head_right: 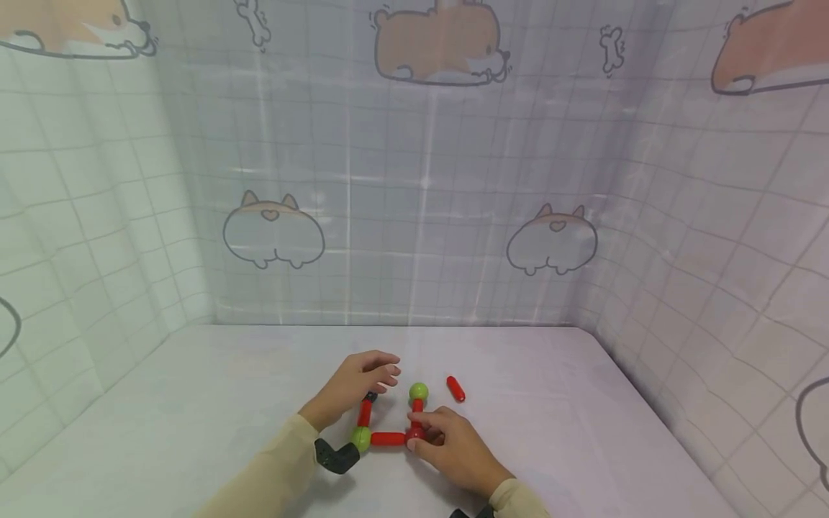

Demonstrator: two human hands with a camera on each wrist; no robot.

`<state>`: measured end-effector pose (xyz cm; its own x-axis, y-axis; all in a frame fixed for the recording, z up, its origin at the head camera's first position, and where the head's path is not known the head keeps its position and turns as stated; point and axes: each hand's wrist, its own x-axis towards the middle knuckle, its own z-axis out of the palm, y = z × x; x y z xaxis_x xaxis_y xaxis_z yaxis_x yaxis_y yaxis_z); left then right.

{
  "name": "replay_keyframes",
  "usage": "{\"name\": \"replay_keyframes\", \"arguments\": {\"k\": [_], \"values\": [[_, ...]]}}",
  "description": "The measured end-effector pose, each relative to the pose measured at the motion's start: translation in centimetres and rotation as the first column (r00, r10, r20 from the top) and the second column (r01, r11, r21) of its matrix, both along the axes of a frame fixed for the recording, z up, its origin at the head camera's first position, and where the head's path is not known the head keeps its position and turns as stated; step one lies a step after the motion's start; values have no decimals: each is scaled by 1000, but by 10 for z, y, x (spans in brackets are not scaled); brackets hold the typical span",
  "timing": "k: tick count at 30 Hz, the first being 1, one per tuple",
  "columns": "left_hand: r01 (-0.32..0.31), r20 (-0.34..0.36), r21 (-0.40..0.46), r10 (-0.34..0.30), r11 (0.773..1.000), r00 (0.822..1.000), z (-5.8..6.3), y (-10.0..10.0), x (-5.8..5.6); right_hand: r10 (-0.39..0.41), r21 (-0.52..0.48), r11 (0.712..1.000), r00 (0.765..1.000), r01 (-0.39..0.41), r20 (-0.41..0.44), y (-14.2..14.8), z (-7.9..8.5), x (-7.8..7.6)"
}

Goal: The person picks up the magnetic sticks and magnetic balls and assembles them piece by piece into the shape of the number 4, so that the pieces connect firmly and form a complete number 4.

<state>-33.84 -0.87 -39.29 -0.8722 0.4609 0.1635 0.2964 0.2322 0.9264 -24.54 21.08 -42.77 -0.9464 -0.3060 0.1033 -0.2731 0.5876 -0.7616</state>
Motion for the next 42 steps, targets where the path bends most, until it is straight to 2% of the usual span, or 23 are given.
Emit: {"name": "replay_keyframes", "arguments": {"k": [4, 8, 11, 15, 23, 31, 37, 42], "values": [[-38, -20, 16, 38, 999, 999, 2, -17, -6, 6, -1, 1000, 1000, -6, -5, -3, 0, -1], [-117, -5, 27, 117, 993, 993, 2, -33, -11, 7, 0, 1000, 1000, -7, 2, -5, -2, -1], [-162, 0, 37, 162, 986, 987, 0, -43, -12, 5, 0, 1000, 1000, -5, 11, -6, -2, -1], [-174, 5, 41, 174, 984, 985, -3, -50, -8, -8, 1, 1000, 1000, 8, 17, -6, -2, -2], [-179, -13, -74, 179, 981, 984, -10, -64, 10, -16, -4, 1000, 1000, 16, 10, -6, 0, -1], [-134, -45, -162, 128, 978, 991, -15, -65, 35, -18, -41, 999, 999, 20, 36, -3, -1, 1], [-169, -64, -208, 159, 964, 985, -16, -60, 51, -32, -98, 994, 997, 39, 72, 5, -3, -4], [-184, -61, -227, 175, 956, 983, -22, -59, 59, -23, -146, 989, 996, 36, 90, 11, -2, -7]]}}
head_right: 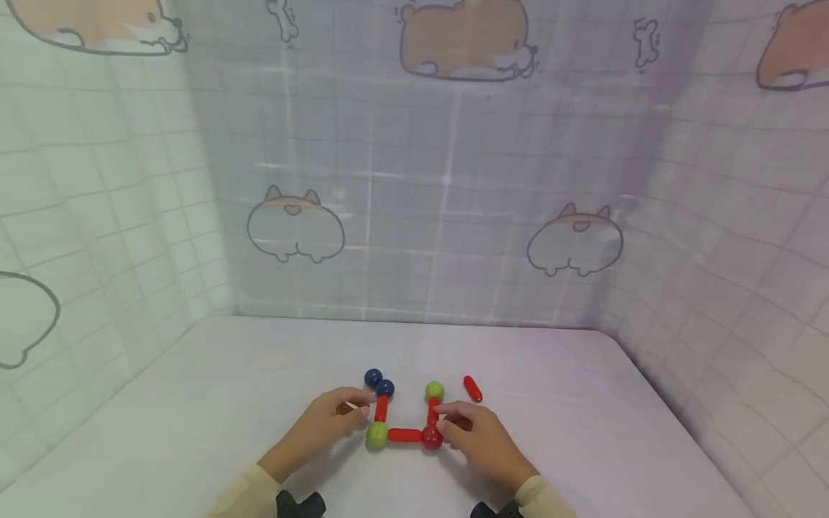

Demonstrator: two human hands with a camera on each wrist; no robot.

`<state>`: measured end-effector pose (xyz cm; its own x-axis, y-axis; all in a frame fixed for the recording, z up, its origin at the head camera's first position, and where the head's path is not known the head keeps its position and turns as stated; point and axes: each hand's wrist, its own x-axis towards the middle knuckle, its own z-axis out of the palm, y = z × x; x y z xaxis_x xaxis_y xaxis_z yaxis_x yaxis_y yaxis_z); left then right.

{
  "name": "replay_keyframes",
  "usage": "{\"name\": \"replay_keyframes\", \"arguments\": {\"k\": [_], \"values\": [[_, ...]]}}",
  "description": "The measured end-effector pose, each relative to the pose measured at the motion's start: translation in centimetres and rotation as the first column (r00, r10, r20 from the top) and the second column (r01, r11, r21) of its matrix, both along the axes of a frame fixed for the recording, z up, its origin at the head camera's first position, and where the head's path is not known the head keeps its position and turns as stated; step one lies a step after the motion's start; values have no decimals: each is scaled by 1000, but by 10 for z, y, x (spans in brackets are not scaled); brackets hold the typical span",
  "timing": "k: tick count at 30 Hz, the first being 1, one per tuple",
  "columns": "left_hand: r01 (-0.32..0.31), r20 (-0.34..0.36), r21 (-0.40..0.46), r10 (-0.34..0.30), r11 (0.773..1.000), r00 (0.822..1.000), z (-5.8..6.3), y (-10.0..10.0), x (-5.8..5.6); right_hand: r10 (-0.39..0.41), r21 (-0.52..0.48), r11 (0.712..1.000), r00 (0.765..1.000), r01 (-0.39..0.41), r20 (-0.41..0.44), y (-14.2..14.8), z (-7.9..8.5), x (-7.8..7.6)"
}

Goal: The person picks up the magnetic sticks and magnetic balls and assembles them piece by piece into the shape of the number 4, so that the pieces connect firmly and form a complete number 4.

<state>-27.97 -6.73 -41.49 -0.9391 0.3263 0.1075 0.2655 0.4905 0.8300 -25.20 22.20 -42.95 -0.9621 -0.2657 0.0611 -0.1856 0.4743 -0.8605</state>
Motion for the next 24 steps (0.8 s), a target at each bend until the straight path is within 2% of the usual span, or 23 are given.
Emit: {"name": "replay_keyframes", "arguments": {"k": [4, 7, 14, 18, 24], "values": [[20, 20, -8, -20, 1000, 1000, -6, 2, -1, -55, -14, 998, 998, 55, -9, 9, 3, 0], [32, 3, -9, -32, 999, 999, -8, 1, -2, -142, -20, 990, 990, 141, -16, 14, 4, -1], [64, 21, 2, -64, 998, 998, -9, 0, 1, -380, -77, 922, 925, 380, 17, 22, 12, -7], [97, 25, 1, -97, 995, 995, -8, 0, 1, -435, -94, 895, 900, 436, 32, 29, 15, -12], [169, 46, -39, -167, 985, 985, -12, 2, 0, -453, -58, 888, 889, 457, 69, 40, 13, -19]]}}
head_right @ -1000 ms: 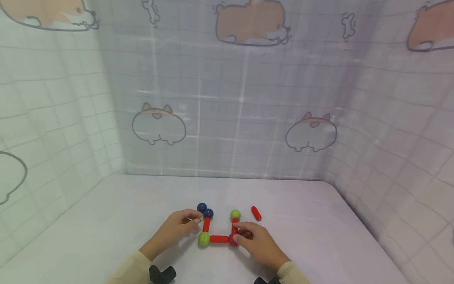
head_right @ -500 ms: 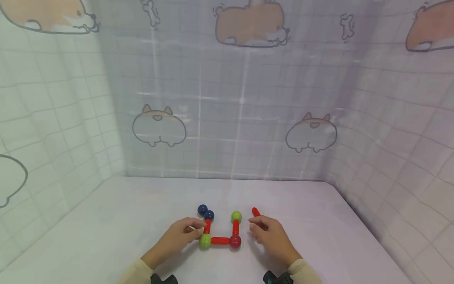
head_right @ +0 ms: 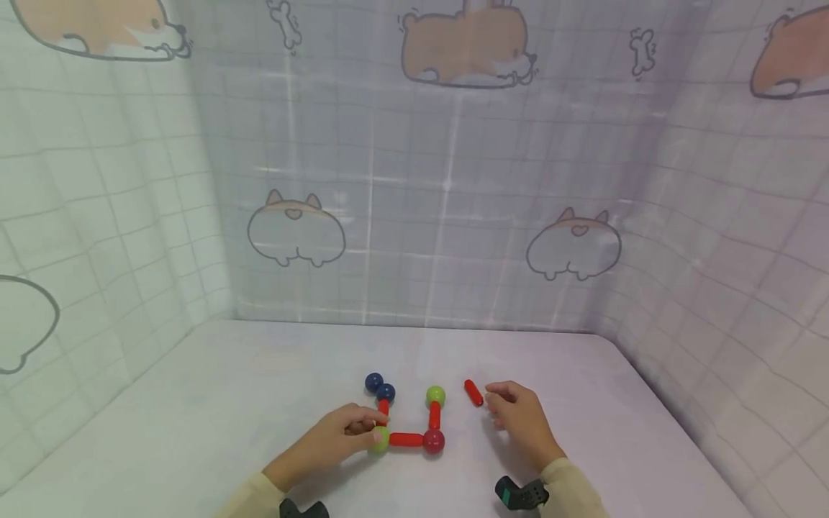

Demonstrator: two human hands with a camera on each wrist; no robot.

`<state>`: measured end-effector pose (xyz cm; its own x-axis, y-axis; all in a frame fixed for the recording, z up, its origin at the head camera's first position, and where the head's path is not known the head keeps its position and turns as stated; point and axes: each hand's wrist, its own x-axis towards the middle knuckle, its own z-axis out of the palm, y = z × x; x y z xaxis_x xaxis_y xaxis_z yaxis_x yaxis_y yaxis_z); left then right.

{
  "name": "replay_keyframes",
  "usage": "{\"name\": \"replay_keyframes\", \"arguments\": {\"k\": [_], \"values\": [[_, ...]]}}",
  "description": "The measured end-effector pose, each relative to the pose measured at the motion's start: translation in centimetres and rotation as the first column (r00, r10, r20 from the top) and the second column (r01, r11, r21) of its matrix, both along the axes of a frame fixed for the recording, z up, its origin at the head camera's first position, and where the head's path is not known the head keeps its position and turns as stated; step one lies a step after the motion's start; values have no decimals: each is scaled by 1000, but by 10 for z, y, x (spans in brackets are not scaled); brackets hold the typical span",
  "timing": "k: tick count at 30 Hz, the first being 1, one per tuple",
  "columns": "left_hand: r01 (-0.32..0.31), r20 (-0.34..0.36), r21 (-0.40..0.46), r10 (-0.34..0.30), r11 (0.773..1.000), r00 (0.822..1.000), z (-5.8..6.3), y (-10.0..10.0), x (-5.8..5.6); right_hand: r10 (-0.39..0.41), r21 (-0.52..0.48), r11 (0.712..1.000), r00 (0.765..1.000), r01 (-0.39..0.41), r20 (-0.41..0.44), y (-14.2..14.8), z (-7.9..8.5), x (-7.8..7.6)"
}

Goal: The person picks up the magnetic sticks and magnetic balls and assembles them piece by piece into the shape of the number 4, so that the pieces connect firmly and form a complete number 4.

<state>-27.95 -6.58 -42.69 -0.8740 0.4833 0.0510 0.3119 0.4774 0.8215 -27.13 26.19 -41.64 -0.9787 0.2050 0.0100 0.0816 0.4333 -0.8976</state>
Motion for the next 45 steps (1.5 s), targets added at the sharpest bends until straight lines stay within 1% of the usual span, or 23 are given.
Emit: {"name": "replay_keyframes", "arguments": {"k": [6, 12, 15, 22, 27, 32, 38, 45], "values": [[44, 7, -7, -44, 999, 999, -4, 8, 1, 1, 50, 999, 1000, -1, -4, 6, -4, -12], [48, -2, -20, -48, 999, 999, -9, 10, 2, -6, 135, 991, 1000, 6, -1, 5, -8, -19], [32, 0, -18, -32, 999, 1000, -10, 10, 2, -5, 175, 985, 1000, 5, -1, 2, -9, -22], [-44, 20, -19, 44, 999, 999, -9, 12, 2, 14, 276, 961, 1000, -13, -1, -5, -10, -30], [-54, 11, -16, 55, 998, 998, -8, 13, 3, 9, 343, 939, 1000, -8, -1, -8, -13, -35], [-67, -3, -33, 67, 997, 998, -8, 13, 3, 6, 394, 919, 1000, -5, 0, -14, -12, -34], [-79, -9, -46, 79, 996, 997, -6, 11, 3, 1, 419, 908, 1000, 1, -5, -18, -10, -31], [-90, -56, -79, 86, 993, 995, -4, 11, 1, 3, 341, 940, 1000, 2, -12, -17, -10, -27]]}}
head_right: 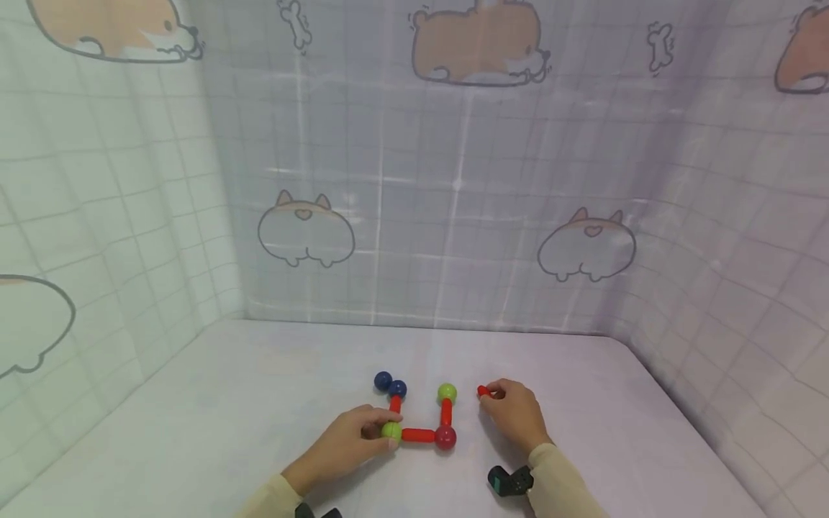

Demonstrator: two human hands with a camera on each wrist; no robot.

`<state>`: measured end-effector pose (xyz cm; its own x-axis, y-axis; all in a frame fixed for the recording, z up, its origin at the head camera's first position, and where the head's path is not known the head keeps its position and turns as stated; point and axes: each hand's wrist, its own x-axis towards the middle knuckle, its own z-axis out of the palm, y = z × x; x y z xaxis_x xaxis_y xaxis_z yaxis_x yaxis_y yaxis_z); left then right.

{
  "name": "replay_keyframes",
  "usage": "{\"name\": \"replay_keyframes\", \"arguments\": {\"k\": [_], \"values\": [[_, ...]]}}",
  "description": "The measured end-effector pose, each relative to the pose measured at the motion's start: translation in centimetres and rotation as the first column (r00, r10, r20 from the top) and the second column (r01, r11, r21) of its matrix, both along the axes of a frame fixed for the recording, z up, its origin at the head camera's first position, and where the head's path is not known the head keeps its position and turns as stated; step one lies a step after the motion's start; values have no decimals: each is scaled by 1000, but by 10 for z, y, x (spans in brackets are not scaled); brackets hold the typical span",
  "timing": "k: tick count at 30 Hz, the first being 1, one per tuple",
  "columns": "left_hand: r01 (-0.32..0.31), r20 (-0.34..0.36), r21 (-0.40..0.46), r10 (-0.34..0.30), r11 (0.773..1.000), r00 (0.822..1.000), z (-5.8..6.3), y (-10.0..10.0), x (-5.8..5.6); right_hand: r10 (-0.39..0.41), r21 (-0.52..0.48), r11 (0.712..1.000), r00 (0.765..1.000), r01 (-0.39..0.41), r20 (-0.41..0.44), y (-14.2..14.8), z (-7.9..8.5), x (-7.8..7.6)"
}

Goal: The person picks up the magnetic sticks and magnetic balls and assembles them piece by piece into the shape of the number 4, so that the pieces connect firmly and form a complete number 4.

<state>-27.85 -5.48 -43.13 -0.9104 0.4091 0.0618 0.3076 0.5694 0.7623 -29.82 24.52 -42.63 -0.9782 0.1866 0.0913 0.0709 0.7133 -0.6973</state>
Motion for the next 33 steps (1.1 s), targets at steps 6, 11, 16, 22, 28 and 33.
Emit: {"name": "replay_keyframes", "arguments": {"k": [6, 11, 16, 22, 28, 33], "values": [[-4, -13, -17, 3, 1000, 1000, -1, 3, -1, 16, -37, 999, 999, -17, -29, 6, -1, 7], [8, -26, -25, -8, 1000, 1000, -1, 3, -2, 8, -53, 999, 999, -11, -54, 8, -2, 13], [2, -23, -31, -2, 1000, 1000, -2, 2, -4, 27, -105, 994, 997, -34, -75, 5, 0, 20], [23, -32, -43, -24, 999, 999, -5, 2, -3, 40, -184, 981, 995, -56, -88, 2, -2, 29], [35, -62, -47, -38, 998, 997, -6, 0, -3, 93, -264, 958, 992, -114, -91, -5, -3, 39], [28, -77, -44, -31, 999, 997, -4, -1, -4, 116, -318, 938, 990, -136, -84, -10, -2, 45]]}}
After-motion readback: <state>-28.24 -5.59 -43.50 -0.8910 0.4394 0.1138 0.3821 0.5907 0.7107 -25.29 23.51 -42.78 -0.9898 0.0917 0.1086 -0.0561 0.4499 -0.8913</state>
